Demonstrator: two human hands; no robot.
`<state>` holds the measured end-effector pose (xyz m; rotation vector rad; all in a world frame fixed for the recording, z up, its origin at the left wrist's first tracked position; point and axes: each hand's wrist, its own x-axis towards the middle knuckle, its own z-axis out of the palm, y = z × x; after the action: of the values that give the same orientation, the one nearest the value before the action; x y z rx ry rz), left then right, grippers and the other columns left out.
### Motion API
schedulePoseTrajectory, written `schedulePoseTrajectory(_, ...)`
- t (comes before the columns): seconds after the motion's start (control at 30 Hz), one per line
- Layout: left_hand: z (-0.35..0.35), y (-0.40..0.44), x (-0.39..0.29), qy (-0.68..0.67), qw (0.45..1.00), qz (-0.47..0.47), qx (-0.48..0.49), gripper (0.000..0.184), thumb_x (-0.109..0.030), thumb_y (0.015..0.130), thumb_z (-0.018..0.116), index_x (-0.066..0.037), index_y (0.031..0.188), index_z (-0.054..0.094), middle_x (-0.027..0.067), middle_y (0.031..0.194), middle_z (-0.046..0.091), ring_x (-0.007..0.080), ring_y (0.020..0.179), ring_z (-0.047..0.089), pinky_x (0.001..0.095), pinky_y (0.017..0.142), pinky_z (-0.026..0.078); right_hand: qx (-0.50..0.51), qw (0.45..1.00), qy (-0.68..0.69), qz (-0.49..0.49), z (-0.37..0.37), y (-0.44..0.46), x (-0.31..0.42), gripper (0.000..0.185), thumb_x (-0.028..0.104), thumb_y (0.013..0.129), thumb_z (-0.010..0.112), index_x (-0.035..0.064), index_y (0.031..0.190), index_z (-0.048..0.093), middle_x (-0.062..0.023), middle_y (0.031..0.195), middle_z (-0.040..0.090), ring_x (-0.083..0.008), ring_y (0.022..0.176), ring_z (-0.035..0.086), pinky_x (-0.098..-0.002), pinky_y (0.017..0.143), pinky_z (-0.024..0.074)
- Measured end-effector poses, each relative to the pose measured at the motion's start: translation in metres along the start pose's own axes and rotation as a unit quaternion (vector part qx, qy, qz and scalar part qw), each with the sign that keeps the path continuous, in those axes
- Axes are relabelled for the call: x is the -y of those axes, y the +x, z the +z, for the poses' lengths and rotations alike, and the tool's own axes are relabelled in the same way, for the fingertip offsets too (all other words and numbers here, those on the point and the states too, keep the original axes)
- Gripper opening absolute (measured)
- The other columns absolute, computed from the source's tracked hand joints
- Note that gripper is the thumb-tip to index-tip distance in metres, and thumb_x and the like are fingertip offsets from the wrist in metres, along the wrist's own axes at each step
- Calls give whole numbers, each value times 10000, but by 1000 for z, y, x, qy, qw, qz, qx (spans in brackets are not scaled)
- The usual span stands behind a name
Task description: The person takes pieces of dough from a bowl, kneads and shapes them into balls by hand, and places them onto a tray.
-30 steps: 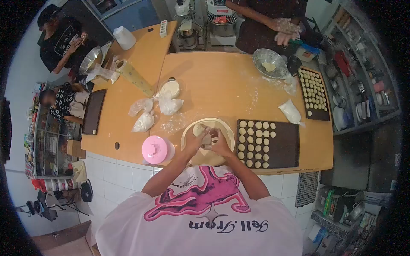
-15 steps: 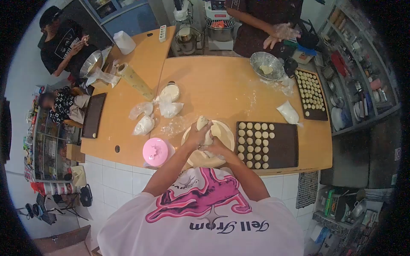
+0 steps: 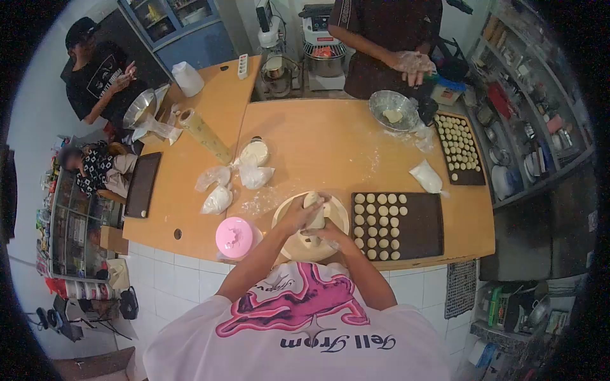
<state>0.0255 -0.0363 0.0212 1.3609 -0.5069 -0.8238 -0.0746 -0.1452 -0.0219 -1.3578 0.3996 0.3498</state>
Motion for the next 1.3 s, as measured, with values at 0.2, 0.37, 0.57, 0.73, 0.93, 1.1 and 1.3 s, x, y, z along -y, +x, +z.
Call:
schedulePoseTrajectory(0.2, 3, -13, -7, -6, 992, -101, -78, 303, -251, 840, 718, -14, 1001, 619, 49, 826, 648, 125, 693, 598, 286, 626, 505, -5, 997, -81, -9, 4, 4, -18, 520, 233, 703, 825, 24, 1126, 608, -73, 1007, 664, -165, 880, 616, -306, 770, 489)
schedulePoseTrajectory(0.37, 16, -12, -5, 13, 976, -126, -175, 301, -291, 823, 736, -26, 813, 595, 25, 702, 584, 103, 586, 548, 280, 499, 451, 19, 997, -63, -48, 9, 1, -17, 617, 213, 705, 813, 14, 1223, 543, -78, 1054, 650, -156, 914, 613, -297, 786, 489)
schedulePoseTrajectory(0.57, 9, -5, 9, -72, 980, -84, -165, 266, -272, 831, 720, -53, 826, 569, 32, 685, 540, 123, 572, 506, 279, 510, 427, 14, 998, 22, -63, 6, 3, -15, 763, 79, 666, 800, 20, 1344, 455, -62, 1164, 603, -156, 1063, 565, -284, 888, 460)
schedulePoseTrajectory(0.73, 19, -16, -10, -82, 994, 8, -69, 689, -291, 818, 731, -63, 1366, 380, 93, 1021, 605, 159, 769, 597, 262, 635, 496, 36, 995, 36, -81, -13, 20, -21, 468, 116, 755, 754, 10, 1176, 580, -81, 1065, 656, -173, 924, 647, -299, 830, 512)
schedulePoseTrajectory(0.93, 12, -13, 10, -30, 988, -91, -118, 457, -254, 816, 737, -5, 1163, 573, 74, 926, 649, 153, 788, 617, 286, 651, 509, -37, 998, -47, -21, -1, 4, 2, 423, 117, 751, 751, 7, 1131, 604, -89, 1034, 669, -184, 949, 646, -316, 818, 512)
schedulePoseTrajectory(1.1, 20, -6, 14, 6, 988, -53, -142, 282, -241, 875, 675, 0, 1014, 627, 64, 758, 652, 122, 677, 609, 270, 565, 494, -82, 986, -124, -79, 5, 11, -17, 495, 160, 720, 778, -8, 1143, 583, -102, 1051, 662, -215, 982, 635, -328, 860, 493)
schedulePoseTrajectory(1.3, 20, -3, 13, -84, 989, -43, -115, 211, -214, 911, 627, -3, 925, 635, 45, 674, 624, 106, 553, 561, 263, 500, 459, -89, 986, -114, -86, 3, 7, -18, 763, 156, 696, 780, -7, 1340, 405, -146, 1242, 566, -233, 1129, 565, -327, 924, 458)
